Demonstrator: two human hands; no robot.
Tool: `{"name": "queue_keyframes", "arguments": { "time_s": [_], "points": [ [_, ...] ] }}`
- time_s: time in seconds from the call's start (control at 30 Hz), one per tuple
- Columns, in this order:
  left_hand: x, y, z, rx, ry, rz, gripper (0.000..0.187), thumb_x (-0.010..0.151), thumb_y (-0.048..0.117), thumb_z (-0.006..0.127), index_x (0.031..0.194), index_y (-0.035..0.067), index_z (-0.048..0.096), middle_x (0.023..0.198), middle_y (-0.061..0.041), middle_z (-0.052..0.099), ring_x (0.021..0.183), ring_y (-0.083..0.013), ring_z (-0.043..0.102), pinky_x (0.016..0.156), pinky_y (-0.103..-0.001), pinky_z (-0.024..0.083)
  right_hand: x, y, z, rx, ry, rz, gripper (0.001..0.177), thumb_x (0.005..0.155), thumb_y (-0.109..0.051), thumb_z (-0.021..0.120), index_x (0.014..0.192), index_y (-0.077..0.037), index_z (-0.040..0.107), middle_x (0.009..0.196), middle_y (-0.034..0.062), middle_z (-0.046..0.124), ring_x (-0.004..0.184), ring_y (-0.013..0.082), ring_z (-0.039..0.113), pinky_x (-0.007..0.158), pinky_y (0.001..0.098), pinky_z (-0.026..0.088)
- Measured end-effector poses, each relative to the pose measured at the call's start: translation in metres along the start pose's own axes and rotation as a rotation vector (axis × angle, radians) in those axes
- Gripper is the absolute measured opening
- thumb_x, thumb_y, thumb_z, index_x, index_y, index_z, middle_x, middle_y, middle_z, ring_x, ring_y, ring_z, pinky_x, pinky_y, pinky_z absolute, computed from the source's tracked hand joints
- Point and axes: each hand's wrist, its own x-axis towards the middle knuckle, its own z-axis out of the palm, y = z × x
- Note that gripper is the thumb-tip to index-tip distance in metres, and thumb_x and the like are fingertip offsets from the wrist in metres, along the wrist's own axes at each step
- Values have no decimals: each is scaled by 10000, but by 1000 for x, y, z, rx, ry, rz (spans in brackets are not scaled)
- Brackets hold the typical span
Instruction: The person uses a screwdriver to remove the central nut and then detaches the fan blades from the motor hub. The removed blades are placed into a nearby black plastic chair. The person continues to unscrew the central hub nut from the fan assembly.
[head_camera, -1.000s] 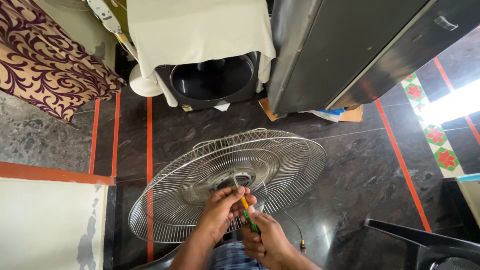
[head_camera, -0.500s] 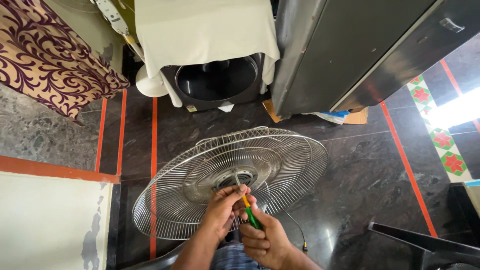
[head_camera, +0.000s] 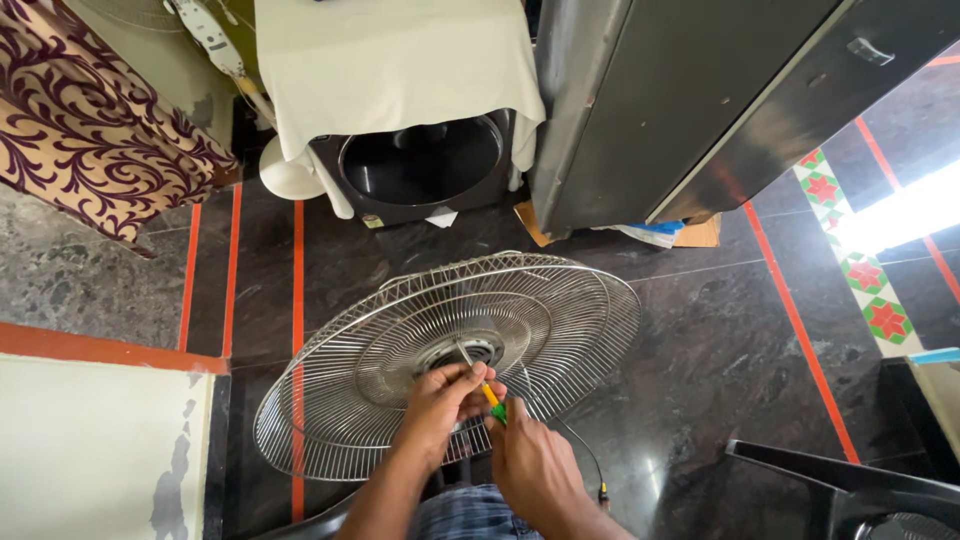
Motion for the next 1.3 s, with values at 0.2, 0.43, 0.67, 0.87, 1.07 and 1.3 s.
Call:
{"name": "queue_keyframes", "arguments": {
  "time_s": [0.2, 0.43, 0.67, 0.87, 1.07, 1.3],
  "points": [
    [13, 0, -22, 382, -64, 238, 409, 990, 380, 571, 1083, 34, 770, 979, -82, 842, 850, -138, 794, 697, -270, 598, 8, 8, 16, 542, 78, -137, 268, 1016, -265, 607, 961, -9, 547, 642, 134, 600, 538, 294, 547, 509, 451, 468],
    [20, -11, -34, 257, -162, 223, 448, 1012, 395, 519, 1162, 30, 731, 1079, -110, 817, 961, -168, 790, 788, -280, 627, 15, 9, 31, 1341, -335, 251, 245, 1050, -293, 525, 997, -60, 581, 564, -17, 428, 409, 103, 355, 375, 284, 271],
    [18, -9, -32, 248, -163, 228, 444, 1014, 376, 516, 1163, 12, 722, 1073, -131, 811, 964, -197, 790, 831, -332, 643, 11, 11, 6, 1718, -629, 388, 352, 1068, -415, 460, 1057, -80, 568, 534, -2, 389, 355, 106, 272, 371, 273, 252],
    [13, -5, -23, 217, -127, 187, 420, 1013, 366, 524, 1142, 29, 738, 1059, -123, 809, 973, -186, 785, 839, -323, 654, 11, 20, 13, 2061, -881, 389, 373, 1081, -464, 417, 1064, -125, 571, 523, -52, 380, 355, 80, 284, 383, 254, 266],
    [6, -1, -20, 218, -91, 172, 406, 1010, 361, 536, 1129, 38, 751, 1057, -85, 808, 967, -157, 764, 807, -284, 612, 13, 26, 19, 2194, -993, 361, 397, 1080, -472, 389, 1050, -128, 585, 516, -74, 376, 343, 53, 288, 374, 239, 267],
    [0, 3, -16, 264, -98, 205, 370, 1009, 322, 552, 1123, 32, 751, 1057, -73, 810, 961, -128, 753, 798, -264, 565, 11, 28, 8, 1810, -779, 356, 354, 1071, -418, 441, 1048, -96, 585, 528, -23, 386, 370, 84, 295, 362, 244, 254]
  ]
}}
